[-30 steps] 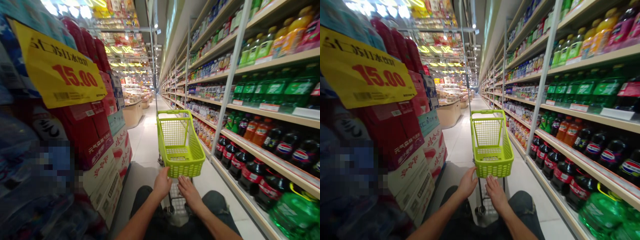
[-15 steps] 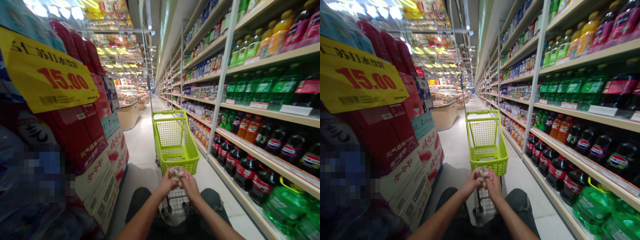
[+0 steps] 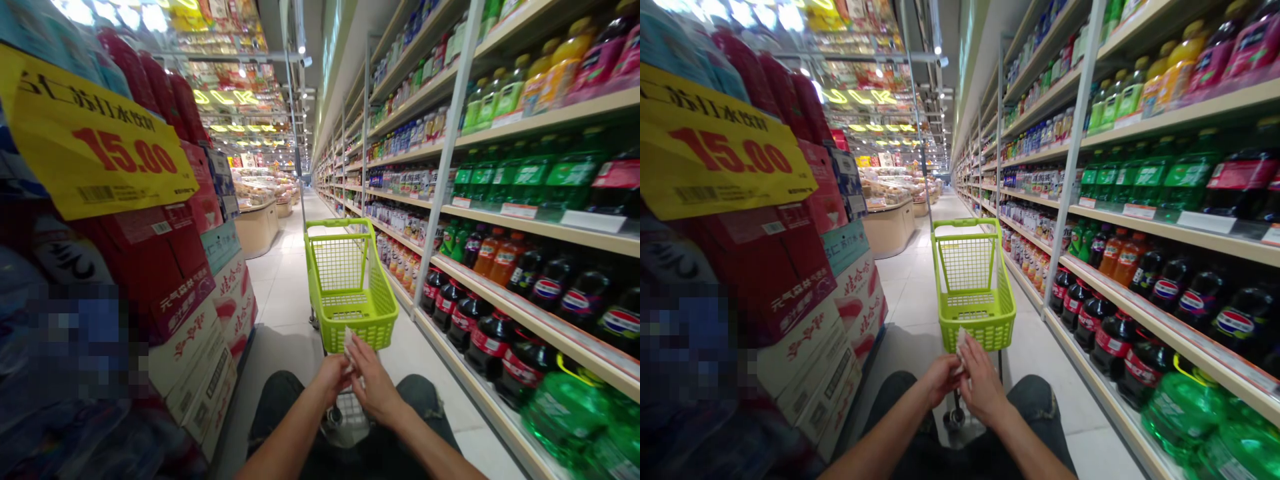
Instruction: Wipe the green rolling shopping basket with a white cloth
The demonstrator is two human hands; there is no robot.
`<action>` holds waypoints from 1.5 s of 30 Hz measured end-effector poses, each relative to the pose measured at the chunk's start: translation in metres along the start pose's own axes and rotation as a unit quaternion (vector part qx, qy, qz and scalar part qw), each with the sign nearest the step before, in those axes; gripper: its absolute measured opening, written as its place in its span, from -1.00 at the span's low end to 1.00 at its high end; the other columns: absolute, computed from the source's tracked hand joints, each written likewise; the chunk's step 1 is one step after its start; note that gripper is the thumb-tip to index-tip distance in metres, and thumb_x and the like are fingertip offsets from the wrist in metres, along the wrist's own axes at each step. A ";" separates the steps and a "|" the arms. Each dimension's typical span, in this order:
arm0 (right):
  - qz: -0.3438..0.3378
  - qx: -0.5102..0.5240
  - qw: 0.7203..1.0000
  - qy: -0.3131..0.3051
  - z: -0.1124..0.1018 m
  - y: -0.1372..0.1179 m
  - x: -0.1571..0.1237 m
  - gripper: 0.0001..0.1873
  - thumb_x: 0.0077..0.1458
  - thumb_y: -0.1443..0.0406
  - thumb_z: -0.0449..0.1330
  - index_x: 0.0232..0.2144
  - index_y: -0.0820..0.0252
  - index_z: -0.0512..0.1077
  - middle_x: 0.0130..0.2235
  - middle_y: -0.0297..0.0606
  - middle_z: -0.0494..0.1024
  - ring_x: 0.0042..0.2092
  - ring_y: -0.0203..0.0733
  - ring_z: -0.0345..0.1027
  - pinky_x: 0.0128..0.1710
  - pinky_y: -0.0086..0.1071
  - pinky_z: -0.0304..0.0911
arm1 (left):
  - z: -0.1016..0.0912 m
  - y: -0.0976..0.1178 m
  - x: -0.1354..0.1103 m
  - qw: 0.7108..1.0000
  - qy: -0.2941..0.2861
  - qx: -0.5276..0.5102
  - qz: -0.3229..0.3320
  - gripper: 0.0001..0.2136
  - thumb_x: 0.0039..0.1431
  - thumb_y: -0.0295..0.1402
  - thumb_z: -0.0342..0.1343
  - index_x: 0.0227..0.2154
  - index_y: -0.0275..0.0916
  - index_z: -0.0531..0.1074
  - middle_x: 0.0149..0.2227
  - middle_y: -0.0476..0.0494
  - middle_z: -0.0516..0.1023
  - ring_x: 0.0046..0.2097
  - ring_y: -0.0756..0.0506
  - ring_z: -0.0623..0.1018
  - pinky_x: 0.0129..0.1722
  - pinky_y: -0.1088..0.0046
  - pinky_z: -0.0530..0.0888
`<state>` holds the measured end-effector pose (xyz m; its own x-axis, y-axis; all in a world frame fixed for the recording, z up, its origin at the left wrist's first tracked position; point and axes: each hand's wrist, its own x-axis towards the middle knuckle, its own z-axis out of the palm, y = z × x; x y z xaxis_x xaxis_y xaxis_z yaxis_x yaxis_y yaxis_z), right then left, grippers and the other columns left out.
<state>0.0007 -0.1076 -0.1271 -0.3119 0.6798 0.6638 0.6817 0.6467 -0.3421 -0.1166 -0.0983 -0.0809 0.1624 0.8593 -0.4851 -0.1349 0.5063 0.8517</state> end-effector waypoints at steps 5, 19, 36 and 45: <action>-0.102 -0.118 0.987 -0.041 0.002 0.013 -0.014 -0.34 -0.10 0.52 -0.02 0.12 0.27 0.11 0.15 -0.03 0.19 0.22 -0.06 -0.12 0.05 -0.09 0.16 | -0.011 0.005 -0.004 0.996 -0.016 0.078 -0.037 -0.93 -0.19 -0.53 -0.03 -0.59 -0.26 0.31 -0.63 0.07 0.37 -0.54 0.04 0.37 -0.40 0.44 0.21; -0.120 -0.132 0.980 0.086 -0.033 0.037 0.036 -0.56 0.10 0.48 -0.09 -0.01 0.09 0.32 0.05 -0.20 0.35 0.20 -0.11 -0.04 0.07 -0.03 0.11 | -0.005 0.037 -0.004 0.988 -0.034 0.145 0.048 -0.77 -0.18 -0.49 0.05 -0.35 -0.24 0.34 -0.45 -0.02 0.47 -0.42 0.00 0.47 -0.35 0.43 0.38; 0.002 -0.170 0.970 0.176 -0.043 0.100 0.011 -0.49 0.06 0.51 -0.13 0.06 0.15 0.24 0.13 -0.14 0.23 0.24 -0.10 -0.17 0.12 0.04 -0.02 | -0.009 0.014 0.009 0.819 0.108 0.489 0.281 -0.58 -0.11 -0.65 -0.13 -0.14 -0.31 0.37 -0.07 -0.21 0.41 0.02 -0.09 0.33 0.07 0.43 0.16; -0.082 -0.142 0.984 0.073 0.011 0.088 -0.031 -0.55 0.06 0.50 -0.08 -0.03 0.14 0.34 -0.01 -0.12 0.42 0.13 -0.12 0.13 -0.05 -0.12 0.27 | -0.036 0.005 0.007 0.774 0.140 0.569 0.238 -0.55 -0.11 -0.63 -0.11 -0.10 -0.28 0.34 -0.05 -0.19 0.41 0.02 -0.08 0.34 0.05 0.47 0.18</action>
<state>0.0631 -0.0678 -0.1857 -0.3485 0.5051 0.7895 0.7939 0.6069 -0.0378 -0.1512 -0.0874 -0.0867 0.1192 0.9916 0.0493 0.8608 -0.1280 0.4925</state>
